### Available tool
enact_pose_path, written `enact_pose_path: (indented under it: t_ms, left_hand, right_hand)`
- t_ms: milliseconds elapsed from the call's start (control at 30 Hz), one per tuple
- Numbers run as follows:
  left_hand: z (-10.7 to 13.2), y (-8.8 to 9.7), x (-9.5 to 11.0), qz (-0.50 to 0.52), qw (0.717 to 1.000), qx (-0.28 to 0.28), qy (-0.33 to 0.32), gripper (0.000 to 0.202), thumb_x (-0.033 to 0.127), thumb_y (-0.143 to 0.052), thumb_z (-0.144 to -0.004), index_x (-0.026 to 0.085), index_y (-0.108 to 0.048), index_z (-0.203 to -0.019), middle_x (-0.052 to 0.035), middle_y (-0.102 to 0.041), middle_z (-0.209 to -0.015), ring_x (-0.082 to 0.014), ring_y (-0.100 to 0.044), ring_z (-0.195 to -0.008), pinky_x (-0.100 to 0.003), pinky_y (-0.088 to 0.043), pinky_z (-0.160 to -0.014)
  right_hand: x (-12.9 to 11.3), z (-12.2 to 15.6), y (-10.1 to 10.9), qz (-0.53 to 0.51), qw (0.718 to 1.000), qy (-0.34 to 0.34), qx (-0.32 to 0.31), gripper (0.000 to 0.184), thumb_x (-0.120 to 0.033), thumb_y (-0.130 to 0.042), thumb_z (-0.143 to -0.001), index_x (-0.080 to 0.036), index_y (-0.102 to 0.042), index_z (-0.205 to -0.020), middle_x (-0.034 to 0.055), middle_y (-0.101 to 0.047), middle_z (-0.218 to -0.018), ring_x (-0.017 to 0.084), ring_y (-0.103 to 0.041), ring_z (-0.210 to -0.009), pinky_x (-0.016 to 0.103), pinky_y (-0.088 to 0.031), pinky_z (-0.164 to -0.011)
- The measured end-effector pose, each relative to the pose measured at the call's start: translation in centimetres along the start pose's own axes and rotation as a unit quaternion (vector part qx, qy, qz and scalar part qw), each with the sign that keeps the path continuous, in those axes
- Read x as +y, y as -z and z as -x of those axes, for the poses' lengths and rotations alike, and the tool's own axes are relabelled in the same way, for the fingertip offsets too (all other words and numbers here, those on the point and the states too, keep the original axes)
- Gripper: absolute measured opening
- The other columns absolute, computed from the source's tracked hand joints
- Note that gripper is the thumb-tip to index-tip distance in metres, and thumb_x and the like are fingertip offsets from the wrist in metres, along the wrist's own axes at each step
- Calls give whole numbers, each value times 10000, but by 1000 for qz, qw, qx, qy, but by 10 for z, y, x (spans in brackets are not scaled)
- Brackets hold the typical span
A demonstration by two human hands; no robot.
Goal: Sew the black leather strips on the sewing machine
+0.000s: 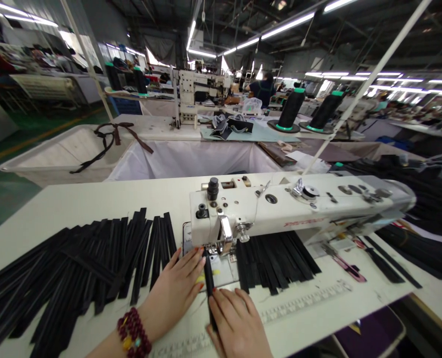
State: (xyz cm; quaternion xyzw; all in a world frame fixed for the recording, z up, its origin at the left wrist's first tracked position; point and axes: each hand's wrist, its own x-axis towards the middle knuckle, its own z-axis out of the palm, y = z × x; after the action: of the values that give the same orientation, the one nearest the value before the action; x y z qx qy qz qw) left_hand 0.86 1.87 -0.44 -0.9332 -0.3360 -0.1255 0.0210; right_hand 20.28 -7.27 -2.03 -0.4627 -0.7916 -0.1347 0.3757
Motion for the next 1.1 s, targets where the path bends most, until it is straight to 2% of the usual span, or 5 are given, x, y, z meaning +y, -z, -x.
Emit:
enact_pose_path:
  t_ms: [100, 267, 500, 767, 1100]
  left_hand:
    - [6, 0, 6, -21, 1000, 19, -14, 396, 304, -549, -961, 166, -610, -1328, -106, -607, -1435, -240, -563, -1317, -425, -342, -1180]
    - [13, 2, 13, -41, 997, 48, -39, 399, 293, -544, -966, 169, -606, -1340, -98, -594, -1449, -229, -545, -1326, -399, -331, -1181]
    - [3, -1, 2, -23, 999, 24, -19, 383, 284, -546, -960, 169, -614, -1318, -104, -622, -1410, -244, -570, -1293, -422, -376, -1148]
    - [-7, -5, -8, 8, 1000, 6, 9, 354, 228, -469, -958, 149, -644, -1256, -125, -687, -1268, -295, -594, -1225, -513, -419, -1106]
    - [-13, -6, -13, 27, 1000, -11, 10, 328, 217, -516, -957, 139, -644, -1249, -126, -704, -1170, -308, -592, -1193, -519, -422, -1090]
  right_hand:
    - [-3, 18, -4, 2, 1000, 12, 16, 357, -415, -435, -1063, -185, -707, -1048, 49, -758, -994, 193, -654, -963, 342, -329, -1141]
    - [-6, 42, -12, 12, 995, -4, 97, 401, -282, -338, -1078, -214, -710, -943, 15, -753, -890, 169, -665, -898, 362, -288, -1192]
    - [7, 11, 6, -2, 999, 44, -6, 311, -377, -473, -1059, -187, -702, -968, 22, -748, -952, 169, -635, -938, 355, -170, -1228]
    - [15, -10, 5, -25, 998, 17, -62, 175, -297, -563, -1010, -166, -674, -1039, 36, -733, -1026, 191, -628, -977, 384, -295, -1137]
    - [28, -31, -6, -8, 988, 12, -154, 147, -130, -579, -949, -145, -655, -1074, 64, -682, -984, 218, -597, -955, 428, -359, -1057]
